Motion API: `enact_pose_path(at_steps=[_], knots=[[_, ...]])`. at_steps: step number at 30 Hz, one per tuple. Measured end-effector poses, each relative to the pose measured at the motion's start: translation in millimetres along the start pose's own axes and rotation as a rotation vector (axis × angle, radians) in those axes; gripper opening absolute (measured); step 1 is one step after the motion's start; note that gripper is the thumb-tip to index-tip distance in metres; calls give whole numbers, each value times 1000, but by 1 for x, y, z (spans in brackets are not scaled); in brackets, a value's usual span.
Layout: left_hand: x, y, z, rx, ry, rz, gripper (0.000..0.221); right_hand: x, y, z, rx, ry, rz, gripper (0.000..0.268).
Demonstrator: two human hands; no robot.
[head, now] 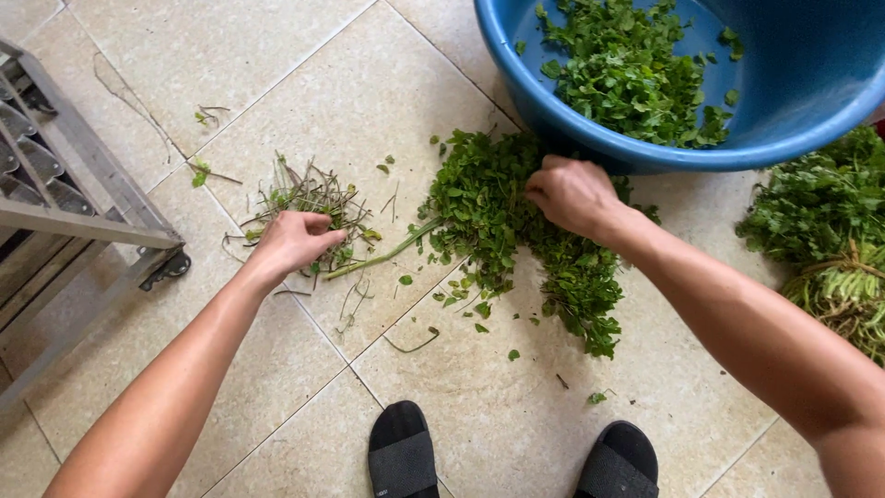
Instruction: The person sorts and picks fresh herb leaves from their stems for food preparation.
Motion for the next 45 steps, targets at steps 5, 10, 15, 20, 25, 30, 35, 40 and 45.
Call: enact_pose_path(at_steps=[5, 10, 15, 20, 25, 30, 35, 40, 45], knots=[[-5, -25, -82, -131, -313, 95, 40, 56, 10, 1, 35, 323, -259, 26], [-12, -40, -184, -423, -557, 179, 38, 86, 9, 10, -361, 696, -71, 33], [-41, -33, -231, -563, -718, 287, 30, 93, 5, 23, -280, 848, -61, 34], [-48, -25, -236, -521, -988, 401, 26, 74, -1, 22, -305, 1204, -52, 36], [-41, -19, -229, -462, -1227, 411, 27, 58, -5, 18, -361, 1326, -85, 37], [-38, -20, -225, -396, -1308, 357, 26, 81, -11, 52, -288, 1068, -26, 36], [-41, -15, -228, -451, -1330, 335, 25, 69, -9, 47, -185, 923, 11, 34], [-32, -25, -233, -606, -1202, 140, 24, 55, -5, 40, -186, 1146, 34, 31], [-6, -57, -238, -852, -806, -81, 21, -13, 2, 0, -450, 1248, 95, 30]])
Point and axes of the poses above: each hand's wrist, its own y-axis towards the middle knuckle, its own x-axis out of the back of the hand, z = x × y, the point moved 8 cm from there along y, towards the middle knuckle, and after that the axes turned 2 degrees about -y, right-handed, at the moved point
